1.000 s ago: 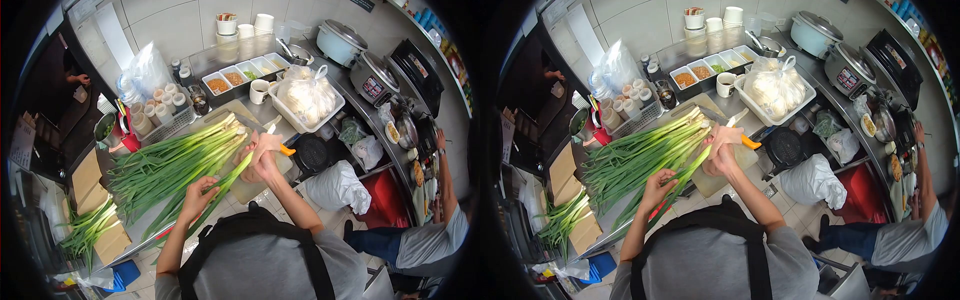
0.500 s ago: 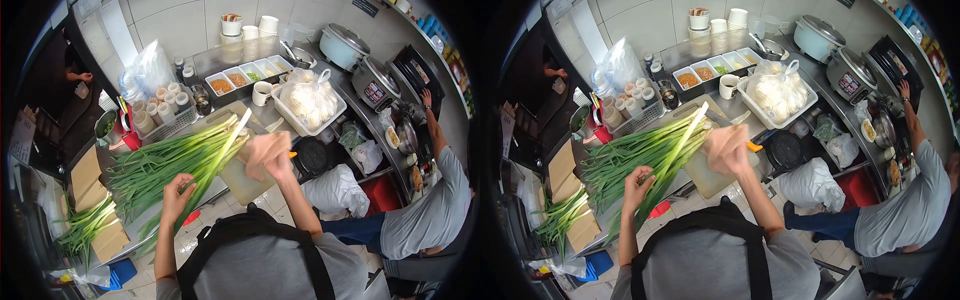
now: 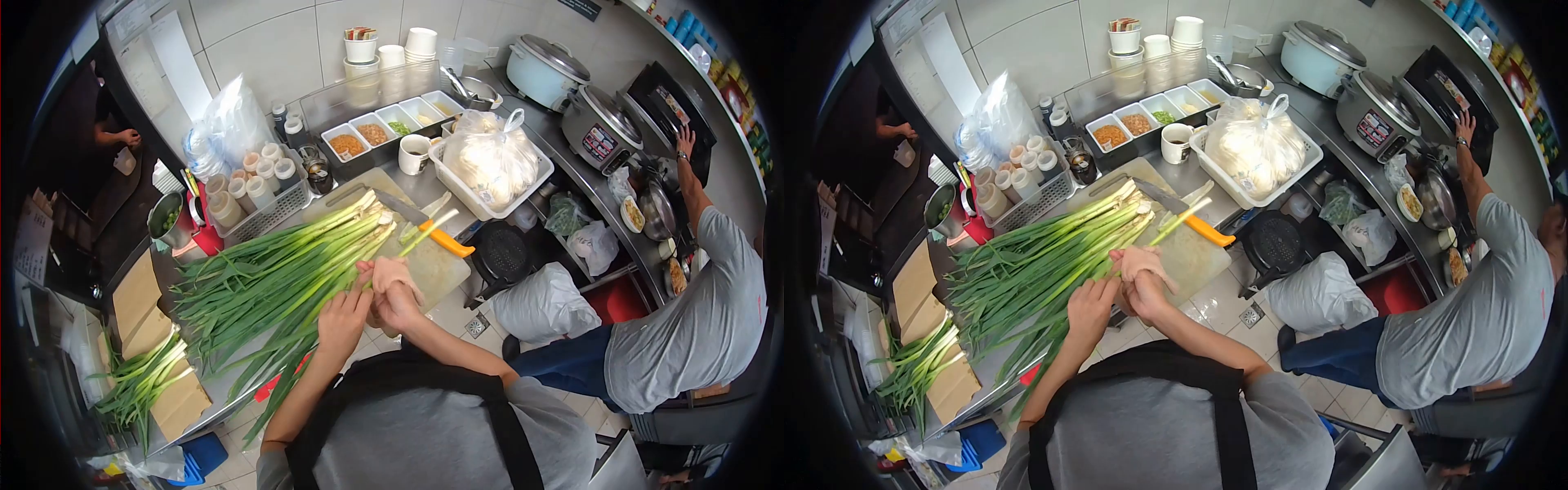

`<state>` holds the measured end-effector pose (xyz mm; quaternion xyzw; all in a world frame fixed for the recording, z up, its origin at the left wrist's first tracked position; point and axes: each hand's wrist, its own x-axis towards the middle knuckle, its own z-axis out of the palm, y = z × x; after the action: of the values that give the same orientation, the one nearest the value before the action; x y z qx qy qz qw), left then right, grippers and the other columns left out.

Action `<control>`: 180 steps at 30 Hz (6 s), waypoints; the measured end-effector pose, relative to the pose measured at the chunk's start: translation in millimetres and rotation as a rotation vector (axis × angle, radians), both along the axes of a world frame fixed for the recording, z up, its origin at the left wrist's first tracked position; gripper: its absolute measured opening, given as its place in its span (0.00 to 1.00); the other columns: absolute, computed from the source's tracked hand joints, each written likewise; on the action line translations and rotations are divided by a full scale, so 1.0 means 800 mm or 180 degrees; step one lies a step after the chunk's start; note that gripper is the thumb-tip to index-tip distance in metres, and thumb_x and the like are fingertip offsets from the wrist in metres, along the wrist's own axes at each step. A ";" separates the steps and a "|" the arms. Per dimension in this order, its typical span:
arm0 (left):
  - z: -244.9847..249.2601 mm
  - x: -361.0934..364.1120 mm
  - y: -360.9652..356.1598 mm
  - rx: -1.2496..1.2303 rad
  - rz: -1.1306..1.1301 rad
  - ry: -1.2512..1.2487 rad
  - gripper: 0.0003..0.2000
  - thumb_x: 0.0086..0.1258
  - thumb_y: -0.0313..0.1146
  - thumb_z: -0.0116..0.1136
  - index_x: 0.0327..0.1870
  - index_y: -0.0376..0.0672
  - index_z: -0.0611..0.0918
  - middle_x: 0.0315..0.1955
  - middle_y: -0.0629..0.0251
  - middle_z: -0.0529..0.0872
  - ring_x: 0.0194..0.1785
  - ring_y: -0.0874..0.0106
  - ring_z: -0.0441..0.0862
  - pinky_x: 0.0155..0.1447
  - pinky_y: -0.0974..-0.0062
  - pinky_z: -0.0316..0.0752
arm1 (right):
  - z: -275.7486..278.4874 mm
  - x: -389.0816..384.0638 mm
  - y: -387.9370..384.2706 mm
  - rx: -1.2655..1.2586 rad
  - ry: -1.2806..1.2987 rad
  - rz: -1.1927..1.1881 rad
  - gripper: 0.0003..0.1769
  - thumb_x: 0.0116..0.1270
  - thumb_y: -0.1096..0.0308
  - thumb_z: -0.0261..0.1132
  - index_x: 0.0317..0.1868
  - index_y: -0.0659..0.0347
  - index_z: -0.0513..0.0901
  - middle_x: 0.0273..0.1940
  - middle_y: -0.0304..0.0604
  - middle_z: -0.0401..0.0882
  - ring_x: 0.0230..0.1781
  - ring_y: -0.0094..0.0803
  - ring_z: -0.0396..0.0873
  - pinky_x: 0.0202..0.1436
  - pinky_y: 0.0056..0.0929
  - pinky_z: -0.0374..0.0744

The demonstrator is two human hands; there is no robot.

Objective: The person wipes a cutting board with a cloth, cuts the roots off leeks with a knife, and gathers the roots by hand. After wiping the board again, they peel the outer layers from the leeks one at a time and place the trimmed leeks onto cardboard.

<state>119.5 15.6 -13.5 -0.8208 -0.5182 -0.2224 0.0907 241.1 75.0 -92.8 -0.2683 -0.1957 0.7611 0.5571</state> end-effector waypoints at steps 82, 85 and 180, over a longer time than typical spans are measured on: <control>-0.101 -0.574 -0.152 -0.0370 0.4997 0.1007 0.33 0.61 0.29 0.58 0.68 0.55 0.61 0.64 0.56 0.64 0.66 0.58 0.63 0.64 0.44 0.57 | 0.062 0.077 0.002 0.1225 -0.1935 0.1186 0.24 0.71 0.58 0.51 0.62 0.64 0.66 0.57 0.44 0.71 0.59 0.33 0.70 0.66 0.34 0.66; -0.030 -0.407 -0.085 0.0686 0.2387 -0.1671 0.22 0.61 0.31 0.61 0.58 0.41 0.73 0.55 0.53 0.75 0.59 0.57 0.71 0.62 0.63 0.65 | 0.072 0.079 -0.014 0.1267 -0.2107 0.0930 0.23 0.71 0.60 0.52 0.60 0.64 0.67 0.55 0.44 0.73 0.57 0.32 0.72 0.65 0.34 0.67; -0.060 -0.094 0.044 0.0111 0.0899 -0.0438 0.10 0.55 0.33 0.64 0.38 0.47 0.79 0.29 0.66 0.78 0.36 0.67 0.76 0.41 0.70 0.66 | 0.006 0.094 0.124 0.1366 -0.3822 -0.0435 0.07 0.56 0.68 0.67 0.36 0.58 0.85 0.30 0.37 0.79 0.26 0.25 0.72 0.30 0.23 0.70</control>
<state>44.5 50.4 -61.7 -0.7209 -0.6296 -0.2721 0.0995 316.1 173.9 -87.8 -0.5421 -0.6042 0.3850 0.4391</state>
